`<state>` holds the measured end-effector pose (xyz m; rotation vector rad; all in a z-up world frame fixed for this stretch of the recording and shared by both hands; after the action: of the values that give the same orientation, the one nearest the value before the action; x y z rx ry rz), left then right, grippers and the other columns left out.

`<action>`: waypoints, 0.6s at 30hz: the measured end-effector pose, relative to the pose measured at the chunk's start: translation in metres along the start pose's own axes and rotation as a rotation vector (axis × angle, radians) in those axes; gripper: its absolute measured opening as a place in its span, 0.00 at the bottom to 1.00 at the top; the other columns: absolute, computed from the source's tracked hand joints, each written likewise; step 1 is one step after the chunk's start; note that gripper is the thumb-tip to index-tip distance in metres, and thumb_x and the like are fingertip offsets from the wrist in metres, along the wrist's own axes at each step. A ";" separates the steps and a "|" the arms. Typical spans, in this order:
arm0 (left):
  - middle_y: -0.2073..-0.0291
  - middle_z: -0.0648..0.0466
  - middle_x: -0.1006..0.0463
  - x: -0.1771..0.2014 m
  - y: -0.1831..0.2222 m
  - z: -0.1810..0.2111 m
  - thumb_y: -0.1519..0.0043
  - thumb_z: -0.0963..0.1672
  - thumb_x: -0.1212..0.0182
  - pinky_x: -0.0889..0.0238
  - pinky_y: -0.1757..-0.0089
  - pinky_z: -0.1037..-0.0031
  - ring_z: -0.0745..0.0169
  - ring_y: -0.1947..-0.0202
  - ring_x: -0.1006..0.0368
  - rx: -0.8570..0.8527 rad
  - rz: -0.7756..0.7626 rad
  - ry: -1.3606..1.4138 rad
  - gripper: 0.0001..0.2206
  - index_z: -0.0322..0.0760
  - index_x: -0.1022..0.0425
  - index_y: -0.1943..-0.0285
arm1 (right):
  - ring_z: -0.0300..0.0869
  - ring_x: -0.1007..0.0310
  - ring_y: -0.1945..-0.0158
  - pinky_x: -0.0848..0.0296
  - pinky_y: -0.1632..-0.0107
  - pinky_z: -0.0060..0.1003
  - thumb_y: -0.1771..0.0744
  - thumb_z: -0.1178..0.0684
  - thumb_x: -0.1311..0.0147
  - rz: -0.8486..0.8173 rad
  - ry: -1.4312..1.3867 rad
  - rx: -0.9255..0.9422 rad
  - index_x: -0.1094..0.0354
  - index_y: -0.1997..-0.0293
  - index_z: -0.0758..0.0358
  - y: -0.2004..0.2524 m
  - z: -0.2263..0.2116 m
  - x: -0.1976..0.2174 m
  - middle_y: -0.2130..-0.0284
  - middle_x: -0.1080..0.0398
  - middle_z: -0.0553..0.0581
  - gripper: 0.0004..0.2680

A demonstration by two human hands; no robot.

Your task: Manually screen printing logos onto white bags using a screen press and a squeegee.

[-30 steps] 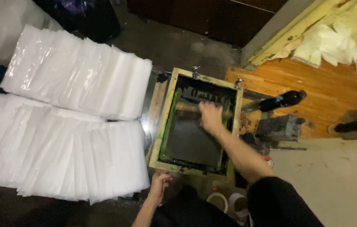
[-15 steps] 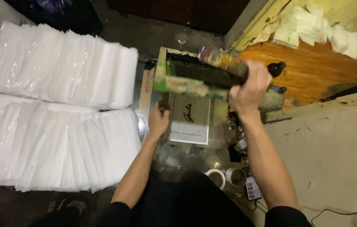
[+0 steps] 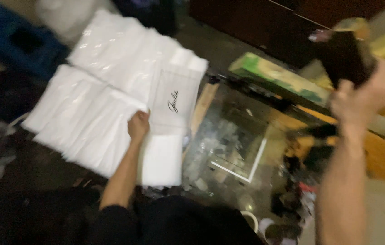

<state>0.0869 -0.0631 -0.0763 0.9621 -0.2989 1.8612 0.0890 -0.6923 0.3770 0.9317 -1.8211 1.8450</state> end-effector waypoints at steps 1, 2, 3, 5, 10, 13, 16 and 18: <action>0.57 0.50 0.13 0.028 -0.024 -0.006 0.31 0.58 0.42 0.32 0.47 0.51 0.34 0.48 0.20 0.025 0.037 -0.002 0.17 0.49 0.17 0.54 | 0.68 0.35 0.54 0.37 0.53 0.59 0.37 0.62 0.41 0.004 -0.040 0.019 0.34 0.44 0.77 0.000 -0.002 -0.004 0.54 0.32 0.75 0.16; 0.61 0.50 0.13 0.058 -0.048 -0.007 0.31 0.58 0.40 0.31 0.50 0.51 0.35 0.51 0.19 0.007 0.120 0.013 0.17 0.49 0.18 0.58 | 0.72 0.29 0.50 0.33 0.49 0.59 0.33 0.65 0.40 -0.045 -0.081 -0.051 0.34 0.35 0.79 0.002 0.006 -0.009 0.49 0.28 0.79 0.18; 0.65 0.49 0.13 0.089 -0.070 -0.009 0.31 0.58 0.37 0.30 0.52 0.51 0.36 0.54 0.18 -0.012 0.203 0.026 0.18 0.49 0.19 0.61 | 0.74 0.23 0.46 0.28 0.45 0.58 0.29 0.68 0.40 -0.099 -0.121 -0.119 0.35 0.26 0.82 0.004 0.014 -0.016 0.44 0.24 0.84 0.20; 0.55 0.45 0.15 0.144 -0.087 -0.010 0.31 0.58 0.37 0.31 0.48 0.49 0.35 0.48 0.21 0.144 0.265 0.044 0.16 0.52 0.21 0.48 | 0.71 0.25 0.50 0.29 0.49 0.58 0.24 0.64 0.38 -0.095 -0.066 -0.119 0.35 0.30 0.81 0.029 0.056 -0.048 0.46 0.26 0.81 0.14; 0.35 0.39 0.30 0.172 -0.040 0.000 0.25 0.48 0.39 0.32 0.42 0.49 0.40 0.36 0.29 -0.057 0.596 0.291 0.24 0.33 0.40 0.24 | 0.73 0.22 0.45 0.28 0.44 0.56 0.29 0.70 0.43 -0.074 -0.234 -0.096 0.37 0.27 0.84 0.012 0.019 -0.020 0.43 0.24 0.85 0.19; 0.51 0.42 0.26 0.101 0.056 0.014 0.29 0.48 0.36 0.35 0.51 0.48 0.35 0.53 0.26 -0.335 0.480 -0.008 0.20 0.30 0.35 0.36 | 0.63 0.27 0.55 0.31 0.54 0.53 0.30 0.68 0.36 -0.078 -0.087 -0.072 0.29 0.32 0.77 0.011 0.018 -0.011 0.51 0.25 0.73 0.16; 0.15 0.40 0.56 -0.012 0.169 0.017 0.30 0.56 0.44 0.66 0.26 0.45 0.35 0.17 0.61 -0.674 -0.442 -0.520 0.42 0.33 0.58 0.13 | 0.65 0.28 0.56 0.32 0.54 0.53 0.35 0.61 0.31 -0.028 0.059 -0.003 0.27 0.40 0.74 0.007 0.013 -0.002 0.54 0.27 0.70 0.18; 0.12 0.55 0.61 -0.042 0.184 -0.024 0.23 0.56 0.68 0.70 0.24 0.49 0.51 0.14 0.68 -0.788 -0.269 -0.594 0.31 0.51 0.61 0.10 | 0.62 0.34 0.57 0.37 0.54 0.52 0.34 0.61 0.31 -0.025 0.048 0.036 0.32 0.45 0.73 0.000 0.005 0.001 0.56 0.32 0.68 0.15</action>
<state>-0.0724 -0.1667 -0.0859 0.8990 -1.1051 1.0172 0.0891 -0.6976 0.3774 0.9099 -1.7458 1.8748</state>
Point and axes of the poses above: each hand's wrist, its own y-axis away from the middle knuckle, its own x-axis out of the back of the hand, z = x × y, the point moved 8 cm from there along -y, towards the middle knuckle
